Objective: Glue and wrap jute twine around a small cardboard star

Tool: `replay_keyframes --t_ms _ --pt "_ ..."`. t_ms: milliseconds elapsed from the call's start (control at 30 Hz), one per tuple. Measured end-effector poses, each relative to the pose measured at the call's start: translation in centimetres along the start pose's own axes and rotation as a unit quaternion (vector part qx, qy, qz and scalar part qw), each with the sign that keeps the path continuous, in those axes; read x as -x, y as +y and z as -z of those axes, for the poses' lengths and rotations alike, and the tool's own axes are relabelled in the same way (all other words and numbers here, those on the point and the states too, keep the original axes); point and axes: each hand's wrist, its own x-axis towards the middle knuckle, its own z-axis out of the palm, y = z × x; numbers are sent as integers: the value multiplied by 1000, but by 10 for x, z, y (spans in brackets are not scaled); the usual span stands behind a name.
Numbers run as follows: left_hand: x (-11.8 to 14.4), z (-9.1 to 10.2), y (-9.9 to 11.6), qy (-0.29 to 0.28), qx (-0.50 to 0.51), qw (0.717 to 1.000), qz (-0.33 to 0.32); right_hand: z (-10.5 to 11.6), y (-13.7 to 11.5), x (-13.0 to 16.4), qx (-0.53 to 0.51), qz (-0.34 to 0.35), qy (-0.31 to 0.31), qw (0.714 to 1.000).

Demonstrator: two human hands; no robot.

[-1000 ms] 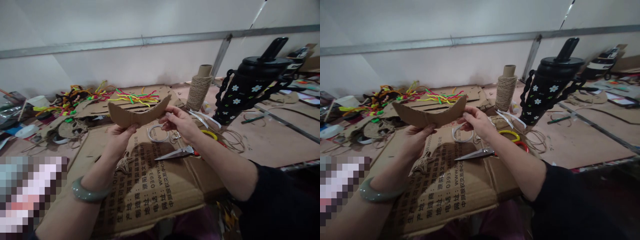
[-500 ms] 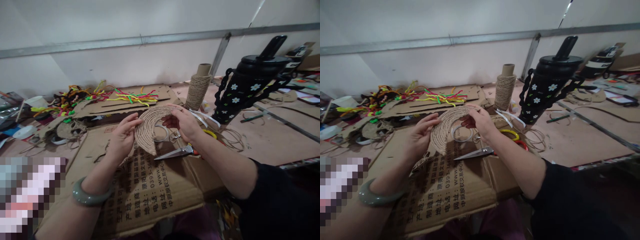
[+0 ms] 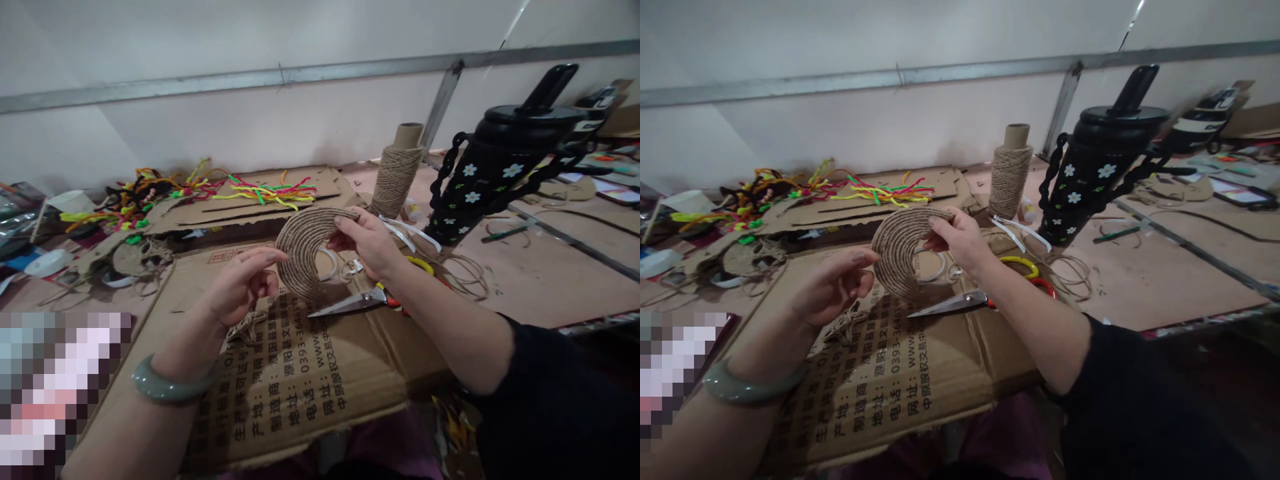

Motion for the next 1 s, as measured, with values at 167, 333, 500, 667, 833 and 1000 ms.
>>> replay_keyframes --t_ms 167,333,500,667,833,1000 --pt "4 -4 -5 -68 -84 993 48 -1 1 1 27 -10 -11 1000" --pt "1 -7 -7 -18 -84 996 8 -2 1 2 72 -38 -40 996" --pt "-1 -7 -13 -25 -97 995 -25 -3 5 3 140 -25 -159 977" --pt "-4 -7 -21 -38 -142 988 -50 -4 6 6 174 -13 -160 972" --pt "-5 -7 -23 -28 -134 989 -52 -4 6 6 185 -15 -156 970" --pt "-3 -8 -20 -30 -133 990 -38 -3 8 5 160 -11 -138 977"
